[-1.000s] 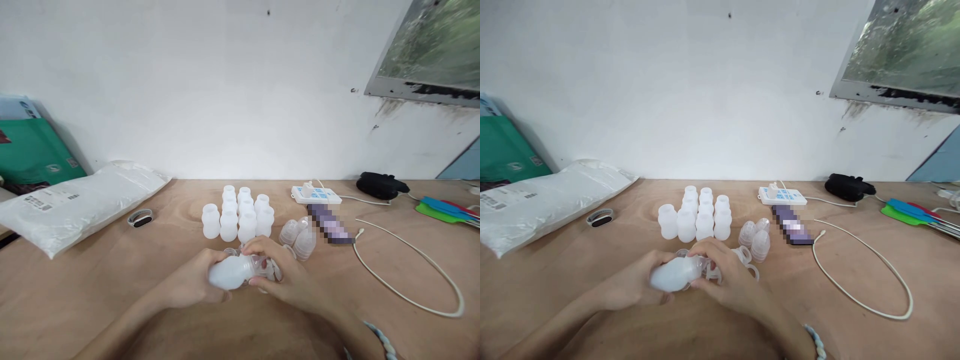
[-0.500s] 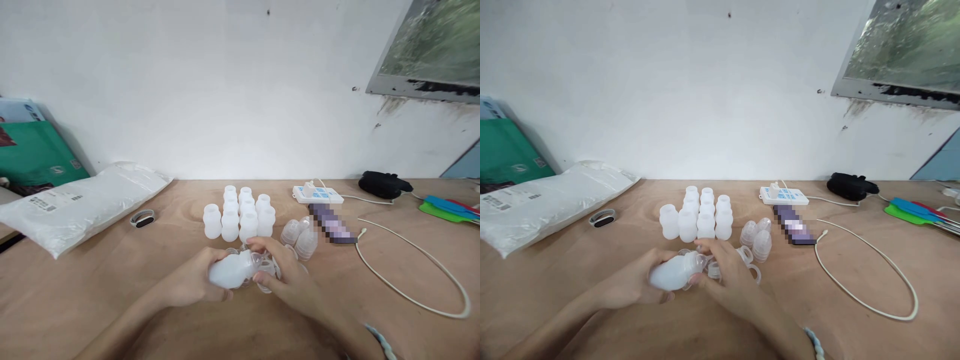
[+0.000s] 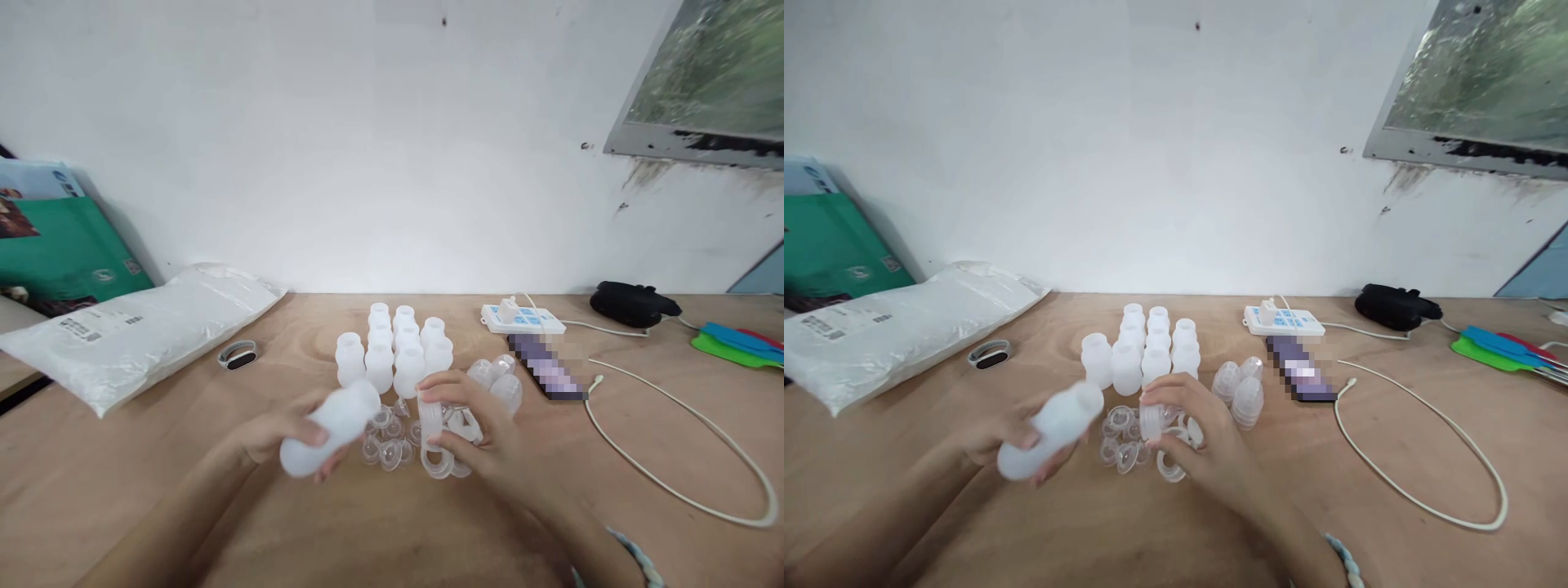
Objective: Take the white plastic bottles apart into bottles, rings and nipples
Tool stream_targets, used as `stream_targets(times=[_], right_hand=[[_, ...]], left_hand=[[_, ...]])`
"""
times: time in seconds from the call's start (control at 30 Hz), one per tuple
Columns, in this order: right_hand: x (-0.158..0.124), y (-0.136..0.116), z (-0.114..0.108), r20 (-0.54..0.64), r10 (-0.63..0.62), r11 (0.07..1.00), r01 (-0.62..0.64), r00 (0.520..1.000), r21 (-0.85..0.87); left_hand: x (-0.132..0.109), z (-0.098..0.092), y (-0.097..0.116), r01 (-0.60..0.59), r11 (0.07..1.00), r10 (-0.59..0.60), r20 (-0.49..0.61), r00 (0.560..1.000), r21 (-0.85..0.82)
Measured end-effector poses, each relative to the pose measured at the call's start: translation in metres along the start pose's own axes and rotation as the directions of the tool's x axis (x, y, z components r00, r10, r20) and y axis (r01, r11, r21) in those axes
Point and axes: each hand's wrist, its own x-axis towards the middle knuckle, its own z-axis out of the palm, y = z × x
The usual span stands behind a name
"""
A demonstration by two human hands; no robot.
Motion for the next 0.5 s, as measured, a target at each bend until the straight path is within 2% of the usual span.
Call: stream_targets(times=[0.03,0.07,0.1,0.17,0.2,0.23,0.3,0.43,0.5], right_hand=[[-0.001,0.002,-0.001,-0.023,0.011,0.999,-0.012,1.0,-0.032],[-0.001,0.004,-0.001,-0.033,0.022,0.998,-0.024,0.999,-0.059],[-0.002,0.005,-0.001,-0.035,0.03,0.996,-0.033,0.999,-0.084],[-0.002,0.007,0.0,-0.026,0.029,0.992,-0.032,0.999,-0.124],[-0.003,0.007,0.001,-0.023,0.022,0.99,-0.025,1.0,-0.139],[-0.003,0.007,0.002,-0.02,0.014,0.989,-0.016,1.0,-0.15],[-0.004,0.008,0.003,-0.017,0.011,0.986,-0.013,1.0,-0.163],[-0.005,0.009,0.005,-0.019,0.042,0.981,-0.045,0.999,-0.186],[-0.005,0.011,0.005,-0.025,0.049,0.978,-0.053,0.998,-0.203]], left_hand=[[0.001,-0.004,-0.002,-0.134,0.991,0.133,-0.134,0.982,0.004],[0.003,-0.009,-0.005,-0.238,0.97,0.243,-0.274,0.931,0.05],[0.005,-0.013,-0.008,-0.302,0.946,0.324,-0.401,0.857,0.12],[0.01,-0.022,-0.015,-0.297,0.914,0.405,-0.592,0.697,0.275],[0.012,-0.026,-0.018,-0.266,0.906,0.422,-0.646,0.635,0.33],[0.013,-0.029,-0.022,-0.236,0.897,0.438,-0.677,0.592,0.374],[0.015,-0.033,-0.027,-0.202,0.892,0.441,-0.681,0.585,0.404],[0.018,-0.03,-0.032,-0.077,0.855,0.432,-0.623,0.653,0.512],[0.021,-0.029,-0.034,0.002,0.796,0.453,-0.597,0.662,0.606]])
